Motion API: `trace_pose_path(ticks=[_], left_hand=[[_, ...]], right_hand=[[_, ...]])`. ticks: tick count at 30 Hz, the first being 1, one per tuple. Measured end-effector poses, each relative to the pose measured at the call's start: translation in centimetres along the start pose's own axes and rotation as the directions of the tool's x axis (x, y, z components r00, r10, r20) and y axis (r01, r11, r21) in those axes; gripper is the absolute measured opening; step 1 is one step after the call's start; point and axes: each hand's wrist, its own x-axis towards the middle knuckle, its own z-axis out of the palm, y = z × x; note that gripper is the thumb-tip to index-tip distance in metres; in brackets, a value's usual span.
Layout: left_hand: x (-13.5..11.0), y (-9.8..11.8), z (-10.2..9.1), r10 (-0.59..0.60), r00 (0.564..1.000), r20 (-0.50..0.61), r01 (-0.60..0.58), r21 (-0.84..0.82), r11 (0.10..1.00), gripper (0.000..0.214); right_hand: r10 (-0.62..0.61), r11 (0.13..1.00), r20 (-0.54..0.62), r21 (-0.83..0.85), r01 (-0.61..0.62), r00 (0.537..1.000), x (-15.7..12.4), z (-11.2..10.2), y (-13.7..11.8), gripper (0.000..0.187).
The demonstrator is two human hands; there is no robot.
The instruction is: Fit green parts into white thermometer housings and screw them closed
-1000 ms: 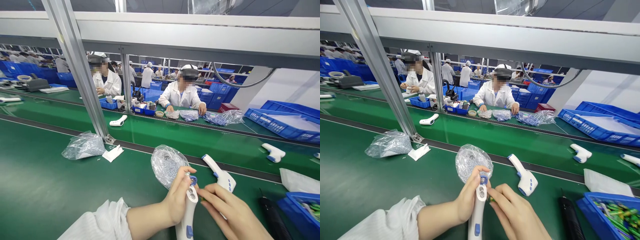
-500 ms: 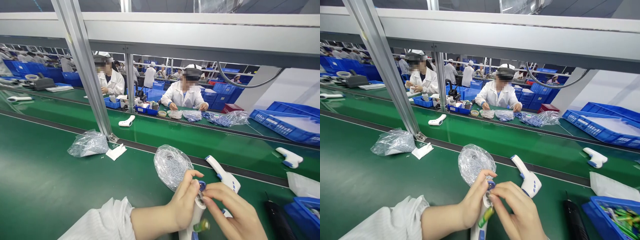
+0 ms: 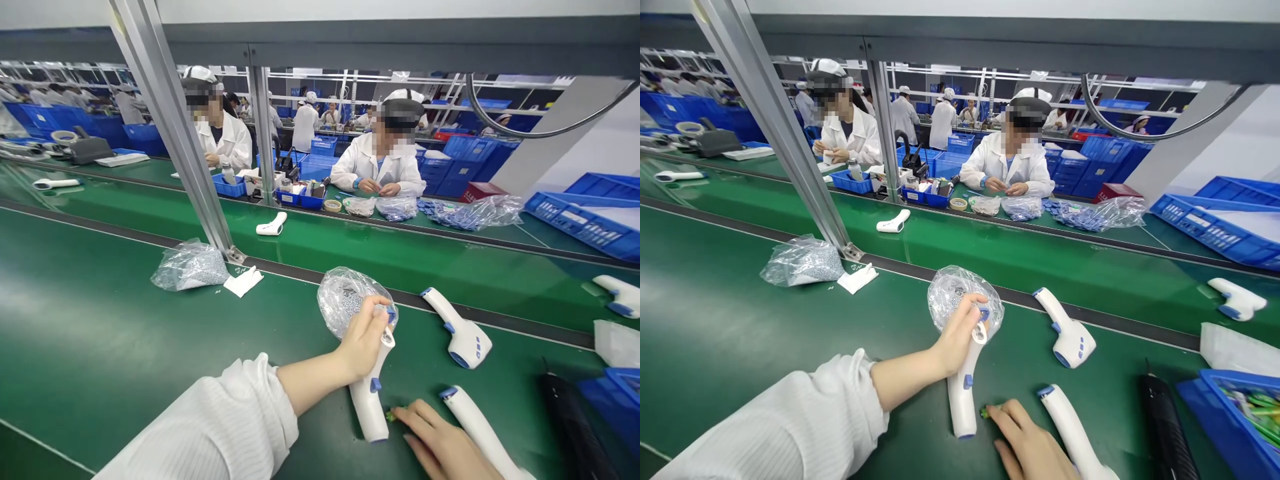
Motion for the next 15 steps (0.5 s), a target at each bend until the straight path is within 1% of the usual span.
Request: trace_pose_path(ticks=[2,4,6,8,9,10,11,13,14,15], left_hand=[[-0.3,0.3,0.1,0.029,0.999,0.018,-0.029,0.001,1.0,0.037],[-0.5,0.5,0.1,0.065,0.997,0.036,-0.065,0.02,0.998,0.038],[-0.7,0.5,0.2,0.096,0.993,0.061,-0.099,0.048,0.994,0.039],[-0.8,0.3,0.2,0.12,0.989,0.086,-0.126,0.061,0.99,0.042],[-0.8,0.2,0.3,0.127,0.987,0.098,-0.134,0.059,0.989,0.043],[-0.9,0.1,0.4,0.132,0.986,0.106,-0.138,0.054,0.989,0.045],[-0.9,0.1,0.4,0.133,0.985,0.112,-0.139,0.049,0.989,0.046],[-1.1,0.1,0.5,0.125,0.985,0.117,-0.132,0.046,0.99,0.049],[-1.1,0.1,0.6,0.124,0.986,0.116,-0.13,0.051,0.99,0.05],[-1.2,0.2,0.6,0.126,0.986,0.11,-0.133,0.061,0.989,0.051]], right_hand=[[-0.029,0.998,-0.032,-0.05,0.028,0.999,0.9,-0.4,-0.3,0.028],[-0.048,0.996,-0.06,-0.073,0.044,0.997,1.8,-1.4,-0.7,0.022],[-0.087,0.994,-0.081,-0.068,0.081,0.993,2.7,-2.8,-1.0,0.018],[-0.134,0.99,-0.101,-0.052,0.129,0.986,3.3,-4.4,-1.0,0.018],[-0.144,0.99,-0.146,-0.037,0.14,0.979,3.5,-5.3,-0.9,0.019],[-0.138,0.99,-0.229,-0.009,0.139,0.964,3.8,-6.0,-0.8,0.017],[-0.103,0.992,-0.333,0.037,0.122,0.937,4.0,-6.6,-0.7,0.014],[0.008,0.983,-0.529,0.16,0.09,0.849,4.4,-7.1,-0.4,0.011],[0.054,0.974,-0.588,0.211,0.088,0.807,4.7,-7.1,-0.4,0.014],[0.076,0.967,-0.616,0.238,0.094,0.784,5.0,-6.9,-0.5,0.016]])
